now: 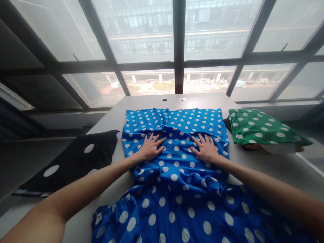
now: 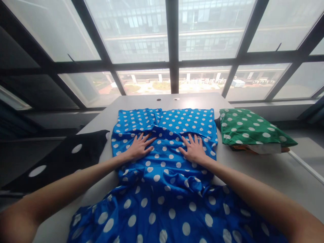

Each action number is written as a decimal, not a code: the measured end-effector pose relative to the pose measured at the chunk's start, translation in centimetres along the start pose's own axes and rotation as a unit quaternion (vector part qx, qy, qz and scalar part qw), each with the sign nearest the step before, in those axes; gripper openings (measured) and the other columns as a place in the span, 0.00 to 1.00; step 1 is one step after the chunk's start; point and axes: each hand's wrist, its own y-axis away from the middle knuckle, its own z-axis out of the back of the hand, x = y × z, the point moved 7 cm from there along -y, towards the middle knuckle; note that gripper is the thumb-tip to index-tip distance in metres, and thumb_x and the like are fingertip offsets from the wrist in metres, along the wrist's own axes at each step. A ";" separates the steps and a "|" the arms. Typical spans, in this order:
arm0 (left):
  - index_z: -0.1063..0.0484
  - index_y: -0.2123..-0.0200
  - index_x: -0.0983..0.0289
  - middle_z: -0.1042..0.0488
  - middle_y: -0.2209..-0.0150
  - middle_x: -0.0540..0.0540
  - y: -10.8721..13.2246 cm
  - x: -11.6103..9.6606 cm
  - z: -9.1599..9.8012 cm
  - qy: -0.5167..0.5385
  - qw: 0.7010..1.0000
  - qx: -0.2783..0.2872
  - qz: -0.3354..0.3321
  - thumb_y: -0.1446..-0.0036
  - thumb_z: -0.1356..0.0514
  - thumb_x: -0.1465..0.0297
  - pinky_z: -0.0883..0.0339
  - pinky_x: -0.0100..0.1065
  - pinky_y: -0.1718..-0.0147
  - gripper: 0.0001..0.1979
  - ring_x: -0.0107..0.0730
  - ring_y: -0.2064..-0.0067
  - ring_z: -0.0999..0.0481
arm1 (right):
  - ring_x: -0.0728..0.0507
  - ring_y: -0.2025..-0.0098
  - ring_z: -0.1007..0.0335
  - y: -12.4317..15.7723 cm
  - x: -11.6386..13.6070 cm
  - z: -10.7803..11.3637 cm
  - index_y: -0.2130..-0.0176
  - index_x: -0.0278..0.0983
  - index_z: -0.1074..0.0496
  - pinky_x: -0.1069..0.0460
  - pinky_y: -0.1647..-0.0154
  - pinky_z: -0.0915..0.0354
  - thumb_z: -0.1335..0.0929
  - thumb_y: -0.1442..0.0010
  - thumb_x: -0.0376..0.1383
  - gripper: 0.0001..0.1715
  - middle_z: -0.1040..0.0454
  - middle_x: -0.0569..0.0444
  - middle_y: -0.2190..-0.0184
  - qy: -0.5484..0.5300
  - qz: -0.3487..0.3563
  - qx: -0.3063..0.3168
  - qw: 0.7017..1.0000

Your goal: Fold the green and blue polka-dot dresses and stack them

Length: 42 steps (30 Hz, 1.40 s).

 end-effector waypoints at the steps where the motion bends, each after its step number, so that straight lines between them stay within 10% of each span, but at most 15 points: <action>1: 0.42 0.28 0.41 0.49 0.24 0.48 -2.1 0.8 1.1 -0.002 1.000 0.006 -0.001 0.31 0.48 0.49 0.65 0.67 0.30 0.30 0.63 0.24 0.58 | 0.25 0.22 0.69 -2.7 -0.4 0.9 0.24 0.51 0.51 0.29 0.26 0.67 0.43 0.31 0.64 0.45 0.60 0.50 0.21 0.003 -0.003 0.005 1.000; 7: 0.38 0.28 0.60 0.44 0.26 0.65 -13.2 3.7 10.5 -0.020 0.987 -0.096 0.131 0.33 0.45 0.63 0.56 0.67 0.31 0.31 0.64 0.26 0.51 | 0.29 0.22 0.72 -15.8 0.1 7.4 0.23 0.37 0.53 0.29 0.27 0.63 0.50 0.25 0.53 0.41 0.63 0.42 0.22 -0.008 -0.066 -0.012 0.998; 12: 0.33 0.31 0.62 0.44 0.26 0.60 -13.9 -2.3 8.6 -0.019 0.992 -0.107 0.061 0.29 0.49 0.63 0.58 0.61 0.28 0.27 0.57 0.25 0.50 | 0.32 0.21 0.69 -13.9 4.6 6.6 0.25 0.40 0.46 0.32 0.25 0.64 0.47 0.25 0.49 0.36 0.61 0.47 0.22 -0.024 -0.007 -0.053 0.998; 24: 0.51 0.25 0.41 0.56 0.23 0.48 11.4 -6.2 0.3 0.009 0.994 0.003 -0.107 0.27 0.51 0.53 0.66 0.64 0.28 0.30 0.53 0.22 0.60 | 0.36 0.21 0.69 9.8 -0.8 2.4 0.25 0.48 0.45 0.34 0.23 0.64 0.41 0.28 0.54 0.38 0.60 0.55 0.22 -0.053 0.140 0.003 0.989; 31: 0.54 0.25 0.40 0.62 0.22 0.50 21.2 -8.3 0.1 -0.006 0.985 0.103 -0.138 0.27 0.50 0.52 0.61 0.69 0.31 0.31 0.61 0.23 0.61 | 0.30 0.22 0.62 20.6 2.4 2.1 0.25 0.51 0.48 0.28 0.25 0.62 0.37 0.31 0.60 0.43 0.56 0.51 0.23 -0.098 0.171 0.072 0.978; 34: 0.47 0.26 0.41 0.57 0.23 0.53 24.1 -9.4 1.9 0.010 0.973 0.195 -0.124 0.35 0.39 0.50 0.46 0.67 0.34 0.37 0.69 0.25 0.52 | 0.30 0.30 0.40 22.6 4.0 3.6 0.33 0.48 0.30 0.31 0.31 0.43 0.37 0.30 0.56 0.33 0.36 0.46 0.30 -0.112 0.168 0.050 0.978; 37: 0.30 0.34 0.43 0.30 0.33 0.52 22.4 -10.6 4.9 0.066 0.964 0.236 -0.104 0.36 0.39 0.49 0.29 0.51 0.42 0.28 0.58 0.36 0.27 | 0.36 0.44 0.26 20.4 4.5 6.1 0.45 0.43 0.21 0.39 0.41 0.31 0.42 0.26 0.49 0.27 0.21 0.46 0.45 -0.144 0.146 -0.016 0.979; 42: 0.30 0.34 0.56 0.28 0.35 0.56 8.6 -9.9 7.9 0.074 0.997 -0.017 -0.017 0.28 0.50 0.55 0.34 0.42 0.37 0.26 0.45 0.35 0.28 | 0.34 0.31 0.39 8.6 3.8 7.3 0.36 0.39 0.28 0.37 0.31 0.41 0.40 0.27 0.45 0.28 0.32 0.43 0.33 -0.116 0.084 -0.098 0.985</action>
